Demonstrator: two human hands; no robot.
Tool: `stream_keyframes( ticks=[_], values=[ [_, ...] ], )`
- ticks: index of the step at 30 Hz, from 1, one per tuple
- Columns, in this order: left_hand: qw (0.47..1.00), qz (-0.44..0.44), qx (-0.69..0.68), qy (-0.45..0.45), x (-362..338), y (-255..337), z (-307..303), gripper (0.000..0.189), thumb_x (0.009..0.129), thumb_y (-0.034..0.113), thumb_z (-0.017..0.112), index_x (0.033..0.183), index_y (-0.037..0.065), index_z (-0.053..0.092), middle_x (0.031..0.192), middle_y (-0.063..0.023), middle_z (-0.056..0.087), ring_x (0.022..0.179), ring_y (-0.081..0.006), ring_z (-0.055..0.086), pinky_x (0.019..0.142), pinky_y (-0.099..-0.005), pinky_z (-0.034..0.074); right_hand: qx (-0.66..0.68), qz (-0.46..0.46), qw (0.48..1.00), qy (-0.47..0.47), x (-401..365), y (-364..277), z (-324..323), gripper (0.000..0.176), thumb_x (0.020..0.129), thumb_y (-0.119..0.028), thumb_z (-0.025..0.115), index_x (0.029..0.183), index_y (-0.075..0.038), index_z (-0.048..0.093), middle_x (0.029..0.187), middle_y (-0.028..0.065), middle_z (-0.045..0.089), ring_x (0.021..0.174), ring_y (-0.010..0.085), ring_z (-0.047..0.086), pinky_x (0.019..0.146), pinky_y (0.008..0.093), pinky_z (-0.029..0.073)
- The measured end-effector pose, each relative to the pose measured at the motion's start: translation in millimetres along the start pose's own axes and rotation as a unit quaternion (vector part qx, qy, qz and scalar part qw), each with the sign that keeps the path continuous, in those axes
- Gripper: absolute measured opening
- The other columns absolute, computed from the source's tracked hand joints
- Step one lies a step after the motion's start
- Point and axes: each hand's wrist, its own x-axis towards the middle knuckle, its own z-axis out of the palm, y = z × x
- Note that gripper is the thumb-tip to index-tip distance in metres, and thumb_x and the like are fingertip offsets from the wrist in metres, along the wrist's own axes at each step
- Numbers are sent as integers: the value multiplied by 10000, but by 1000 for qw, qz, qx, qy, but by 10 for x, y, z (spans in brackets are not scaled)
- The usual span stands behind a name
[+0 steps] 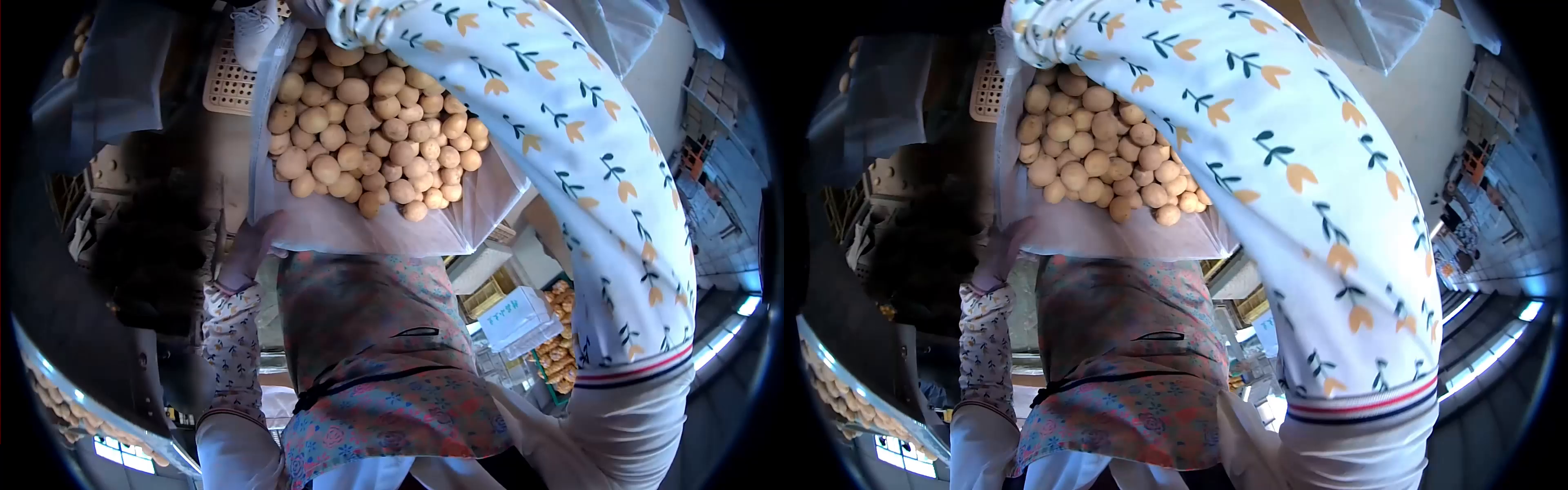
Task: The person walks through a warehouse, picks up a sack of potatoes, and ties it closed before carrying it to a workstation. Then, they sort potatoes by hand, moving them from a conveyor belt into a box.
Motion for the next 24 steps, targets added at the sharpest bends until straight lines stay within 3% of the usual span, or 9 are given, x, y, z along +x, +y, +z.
stream_keyframes(
  ticks=[7, 8, 12, 14, 16, 17, 19, 21, 24],
  values=[
    [999, 29, -23, -3, 99, -274, -86, 353, 915, 199, 612, 1178, -34, 576, 1045, -136, 643, 781, -209, 664, 532, -319, 558, -54, 15, 996, -70, -680, 162, -236, 261, 760, -173, 668, 983, -37, 685, 982, 182, 659, 974, 355, 627, 858, 427, 499],
    [992, -58, -113, 24, 120, -157, -44, 323, 925, 226, 571, 1128, -22, 616, 931, -121, 654, 670, -205, 632, 479, -330, 499, -60, 12, 996, -70, -769, 189, -279, 251, 760, -173, 664, 969, -38, 690, 969, 181, 663, 964, 353, 633, 851, 425, 503],
    [995, -43, -20, 89, -109, -17, 220, 266, 894, 275, 594, 951, 21, 646, 693, -57, 589, 450, -149, 473, 438, -300, 406, -67, -20, 997, -43, -888, 261, -440, 215, 760, -174, 649, 916, -40, 710, 918, 177, 680, 922, 345, 656, 823, 419, 520],
    [984, 96, 58, 137, -336, -288, 495, 193, 879, 141, 617, 1001, -2, 661, 798, -79, 639, 591, -137, 579, 558, -271, 479, -67, -40, 997, -30, -673, 363, -370, 202, 760, -175, 641, 889, -41, 720, 893, 175, 688, 901, 341, 667, 808, 416, 528],
    [977, 137, -51, 153, -594, -599, 834, 220, 860, 38, 612, 1067, -20, 656, 884, -94, 666, 714, -144, 633, 659, -271, 511, -69, -55, 996, -17, -221, 361, -238, 194, 760, -175, 634, 862, -42, 730, 867, 173, 697, 880, 337, 679, 794, 413, 536],
    [962, 63, -204, 169, -723, -544, 1094, 255, 847, -12, 606, 1098, -29, 649, 923, -100, 675, 773, -151, 651, 708, -278, 519, -72, -66, 995, -7, 17, 311, -154, 192, 760, -175, 630, 849, -42, 735, 855, 173, 701, 869, 336, 685, 787, 411, 540],
    [976, 126, -139, 108, -685, -656, 1118, 412, 906, 271, 598, 1218, 3, 563, 975, -47, 645, 665, -104, 577, 503, -232, 438, -55, -82, 995, 13, 465, 157, 120, 191, 760, -176, 622, 822, -43, 745, 829, 171, 709, 848, 332, 696, 773, 408, 548],
    [979, -7, -146, 140, -500, -411, 748, 231, 894, 157, 616, 1048, -8, 663, 851, -58, 658, 599, -135, 598, 495, -237, 456, -8, -98, 994, 55, 975, -1, 425, 225, 795, -180, 598, 886, -36, 744, 941, 186, 711, 942, 319, 687, 829, 410, 538],
    [986, 7, -102, 130, -147, -457, 365, 231, 880, 223, 622, 1001, 32, 667, 651, -20, 577, 506, -111, 538, 398, -228, 359, 159, -21, 985, 60, 1198, -96, 814, 236, 854, -142, 530, 928, -41, 731, 997, 197, 699, 969, 334, 676, 855, 427, 525]
  ],
)
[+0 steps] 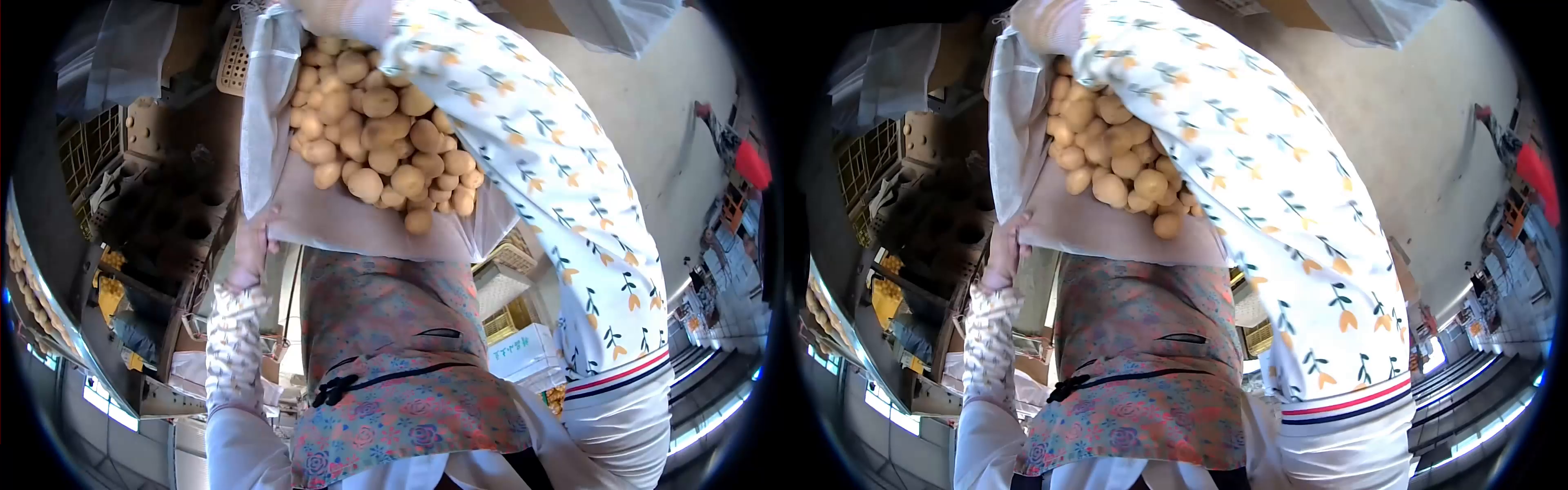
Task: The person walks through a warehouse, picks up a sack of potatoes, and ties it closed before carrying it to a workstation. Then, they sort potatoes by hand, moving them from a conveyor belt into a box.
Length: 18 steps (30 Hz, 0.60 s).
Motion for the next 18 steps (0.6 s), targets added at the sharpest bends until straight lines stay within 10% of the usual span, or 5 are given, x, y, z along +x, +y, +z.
stream_keyframes(
  ticks=[3, 5, 8, 12, 18],
  values=[
    [999, -24, 31, 25, 161, -109, -93, 256, 863, 238, 641, 987, 16, 666, 682, -32, 597, 508, -134, 549, 413, -249, 395, 10, -114, 978, 175, -890, 239, -165, 226, 804, -127, 595, 1006, -78, 683, 895, 162, 686, 873, 332, 655, 770, 395, 510],
    [999, -26, -3, 31, 186, -104, -138, 279, 855, 242, 649, 996, 3, 665, 741, -47, 619, 529, -150, 570, 428, -264, 424, 87, 33, 976, 195, -1537, 362, -26, 349, 778, -95, 692, 1121, -50, 648, 1106, 151, 644, 1118, 343, 565, 943, 430, 452],
    [997, -21, -63, -30, 192, -197, -248, 311, 878, 213, 650, 1076, -27, 660, 934, -80, 658, 680, -178, 656, 484, -293, 498, -55, 115, 945, 301, -2198, 142, 200, 256, 756, -38, 657, 1001, -106, 677, 1001, 77, 657, 933, 288, 603, 842, 396, 469],
    [994, 94, -50, 7, 374, -478, -280, 232, 943, 113, 599, 1079, -67, 649, 971, -93, 683, 692, -207, 670, 617, -340, 558, -13, 242, 960, 140, -2549, -166, 835, 329, 767, -153, 670, 1088, -94, 627, 1031, 119, 632, 974, 318, 581, 844, 411, 468],
    [964, -58, 143, -216, 60, 47, -422, 280, 967, 216, 569, 1062, -31, 659, 761, -82, 680, 640, -159, 645, 600, -304, 539, -67, 372, 925, -40, -2110, -168, 1307, 395, 789, -288, 695, 1097, -77, 564, 1010, 154, 619, 954, 340, 590, 815, 443, 495]
  ],
)
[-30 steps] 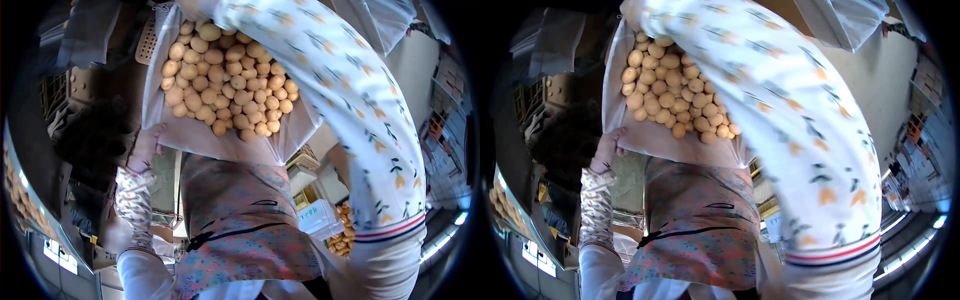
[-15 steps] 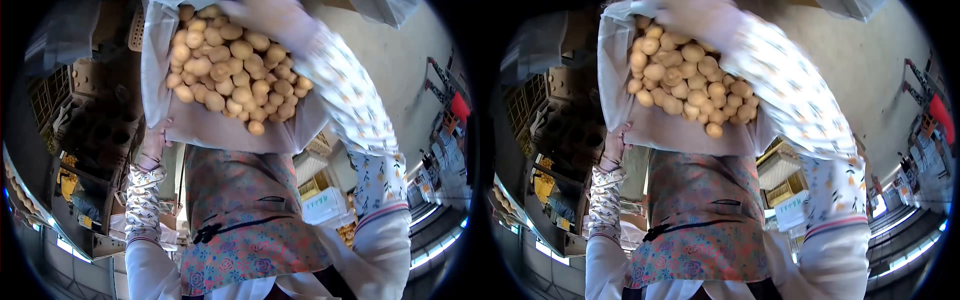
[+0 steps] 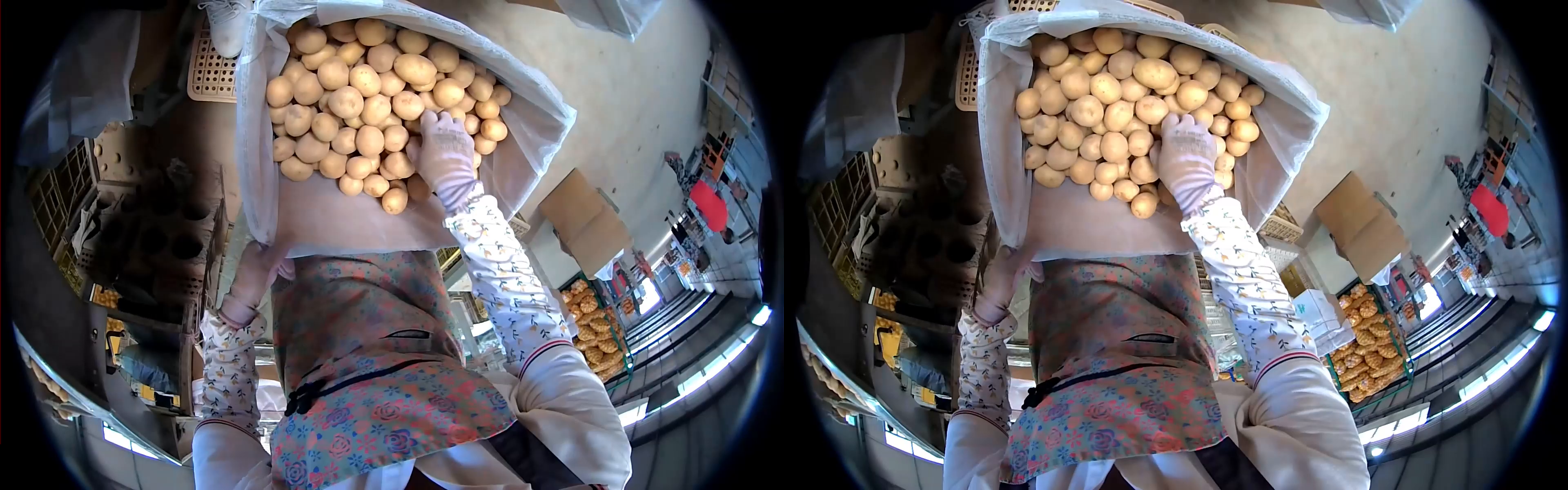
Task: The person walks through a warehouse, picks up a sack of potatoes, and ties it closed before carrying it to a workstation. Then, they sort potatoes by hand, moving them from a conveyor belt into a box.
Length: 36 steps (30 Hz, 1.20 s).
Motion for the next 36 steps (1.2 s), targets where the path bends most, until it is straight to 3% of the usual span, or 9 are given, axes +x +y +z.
stream_keyframes(
  ticks=[12, 16, 18, 23, 27, 30, 31, 32, 36],
  values=[
    [978, 105, 51, -172, -237, 930, 926, 311, 967, 236, 517, 808, -4, 632, 681, -34, 609, 664, -107, 575, 653, -268, 482, 23, 42, 979, -199, 97, -4, -187, 525, 807, -338, 705, 1226, -80, 523, 1153, 142, 612, 1093, 298, 606, 876, 453, 494],
    [879, 390, 242, -129, -86, 820, 1055, 146, 954, 93, 517, 987, 7, 631, 965, -35, 620, 886, -117, 582, 810, -263, 488, 40, 80, 960, -265, 260, -58, -227, 533, 784, -378, 719, 1184, -51, 587, 1101, 171, 677, 1060, 303, 643, 877, 410, 509],
    [921, 342, 149, -113, -50, 747, 1072, 215, 948, 78, 521, 1148, 18, 571, 1043, -41, 589, 927, -120, 571, 846, -273, 480, 102, 83, 952, -278, 307, 56, -217, 517, 768, -389, 732, 1135, -41, 627, 1070, 179, 688, 1028, 306, 659, 851, 399, 520],
    [977, 183, -96, -54, -109, 805, 1093, 553, 940, 78, 543, 1445, 61, 320, 1180, -60, 508, 998, -116, 532, 887, -271, 463, 591, 47, 712, -375, -330, 1, -418, 360, 817, -247, 709, 1058, 7, 625, 855, 34, 662, 815, 149, 641, 731, 305, 520],
    [969, 211, -125, -19, -34, 813, 990, 580, 921, 79, 587, 1442, 50, 333, 1129, -47, 504, 912, -99, 526, 832, -250, 475, 411, -255, 841, -241, -481, -586, -788, 376, 815, -290, 721, 1104, -72, 622, 846, 79, 675, 765, 163, 652, 683, 301, 521],
    [960, 173, -205, 78, -148, 827, 859, 385, 922, 83, 588, 1292, 75, 480, 1024, -28, 522, 861, -100, 534, 763, -254, 494, 415, -206, 876, -135, -14, -661, -511, 190, 833, -213, 650, 908, -39, 658, 699, 86, 620, 612, 255, 603, 538, 355, 453],
    [969, 138, -198, 46, -198, 805, 802, 346, 927, 89, 583, 1262, 81, 498, 1052, -28, 526, 880, -104, 542, 778, -260, 498, 305, -161, 924, -168, 339, -840, -799, 228, 830, -256, 644, 933, -52, 656, 769, 84, 616, 708, 252, 613, 618, 371, 452],
    [977, 102, -189, 13, -253, 766, 721, 307, 931, 95, 577, 1231, 87, 515, 1080, -29, 531, 900, -107, 550, 794, -267, 501, 197, -315, 914, 164, 561, -911, -589, 366, 844, -322, 641, 1123, -86, 646, 1103, 114, 635, 1029, 271, 600, 836, 394, 458],
    [981, 48, -164, -93, -309, 657, 797, 185, 935, 110, 578, 1117, 83, 555, 1069, -30, 543, 953, -121, 567, 843, -286, 505, -32, -249, 962, 111, 806, -1370, 28, 481, 790, -474, 624, 1108, -114, 647, 1232, 68, 559, 1243, 271, 430, 1055, 533, 281]
  ],
)
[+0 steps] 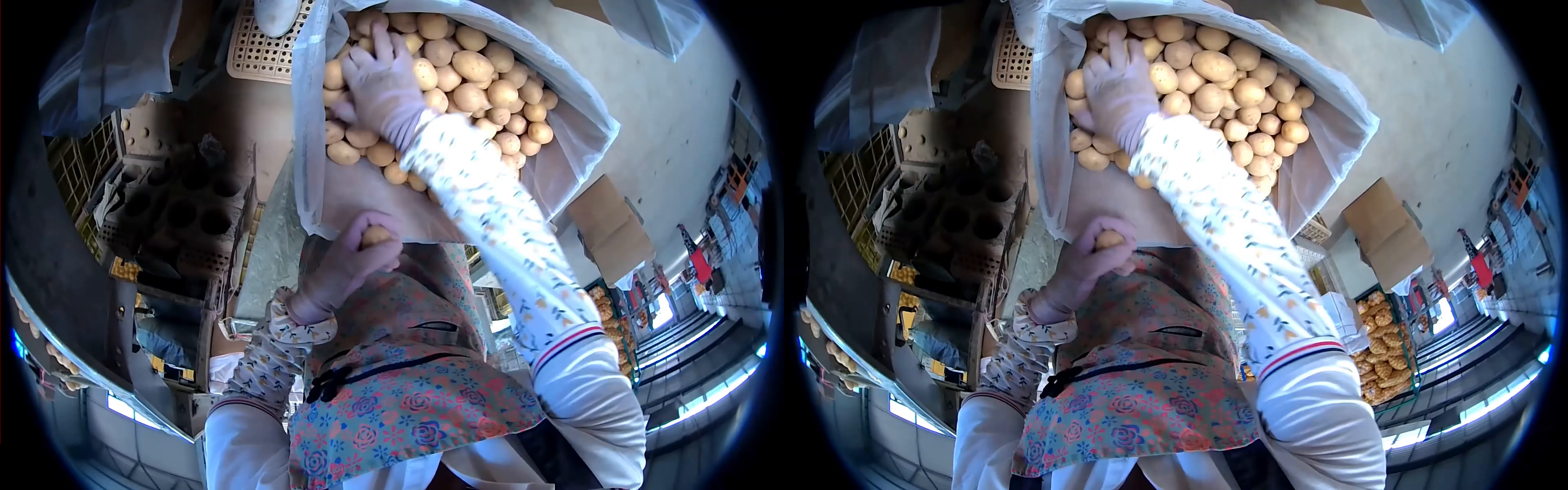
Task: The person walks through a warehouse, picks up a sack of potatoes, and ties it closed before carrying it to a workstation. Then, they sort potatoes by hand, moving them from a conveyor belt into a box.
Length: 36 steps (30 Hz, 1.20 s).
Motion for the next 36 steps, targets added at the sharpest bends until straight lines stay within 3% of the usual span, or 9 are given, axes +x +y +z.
stream_keyframes(
  ticks=[9, 10, 15, 19, 22, 27, 29, 33, 36],
  values=[
    [991, 58, -19, -116, -40, 150, 6, 392, 872, 67, 610, 1238, 32, 475, 1264, -99, 490, 1123, -197, 549, 1006, -347, 432, 90, -82, 993, 5, -1554, 91, 108, 386, 709, -247, 696, 1079, -146, 656, 1344, 33, 478, 1285, 231, 420, 987, 572, 348],
    [987, 83, -39, -135, -33, 136, -29, 431, 861, 62, 612, 1262, 33, 457, 1293, -106, 476, 1139, -203, 545, 1010, -352, 429, 68, -34, 995, -65, -1710, 145, -26, 457, 709, -241, 705, 1157, -174, 643, 1370, 40, 469, 1313, 267, 398, 1008, 546, 351],
    [985, 59, -59, -153, 22, 77, -54, 504, 814, -7, 607, 1285, 36, 432, 1301, -95, 452, 1123, -181, 535, 955, -326, 450, 76, 23, 995, -53, -2179, 514, -206, 476, 700, -195, 724, 1168, -200, 640, 1370, 82, 476, 1289, 298, 440, 1063, 583, 277],
    [987, 49, -22, -152, 35, -65, -61, 492, 816, 45, 666, 1262, 40, 458, 1212, -81, 521, 1059, -161, 556, 926, -308, 458, 34, 175, 980, 92, -2375, 465, -174, 362, 696, -119, 691, 1054, -128, 637, 1296, 156, 518, 1241, 366, 461, 1029, 567, 317],
    [984, 9, 29, -176, 30, -39, -68, 459, 815, 80, 701, 1225, 45, 497, 1089, -55, 582, 1002, -145, 571, 896, -290, 463, 164, 66, 981, 86, -1697, 230, -506, 404, 650, -89, 647, 1051, -63, 604, 1143, 159, 539, 1075, 345, 533, 870, 489, 430],
    [968, 3, 76, -240, 60, 3, 50, 393, 825, 33, 695, 1180, 47, 526, 1038, -75, 617, 1002, -151, 589, 899, -291, 460, 200, 14, 977, 74, -589, -398, 8, 448, 722, -232, 682, 1120, -56, 575, 1199, 139, 515, 1195, 319, 457, 1037, 522, 315],
    [965, 22, 94, -243, 46, -13, 99, 389, 821, 34, 702, 1171, 46, 534, 1035, -73, 617, 1000, -151, 591, 898, -290, 460, 82, 20, 994, 65, -659, -561, 344, 576, 703, -246, 712, 1226, -72, 545, 1265, 175, 494, 1235, 362, 439, 1047, 539, 325],
    [964, -12, 95, -248, 41, -125, 23, 413, 824, 39, 702, 1200, 59, 533, 1111, -84, 590, 1011, -154, 591, 911, -311, 461, 245, -46, 968, 20, -1227, -155, 226, 489, 733, -204, 704, 1202, -132, 586, 1263, 151, 502, 1207, 343, 477, 1036, 527, 371],
    [961, 3, 101, -258, 52, -101, 17, 434, 831, 40, 692, 1227, 59, 515, 1140, -84, 577, 1037, -158, 582, 920, -320, 459, 85, -107, 990, 26, -1824, 231, 221, 358, 757, -210, 683, 1101, -122, 635, 1219, 126, 547, 1177, 314, 519, 1044, 481, 389]
  ],
)
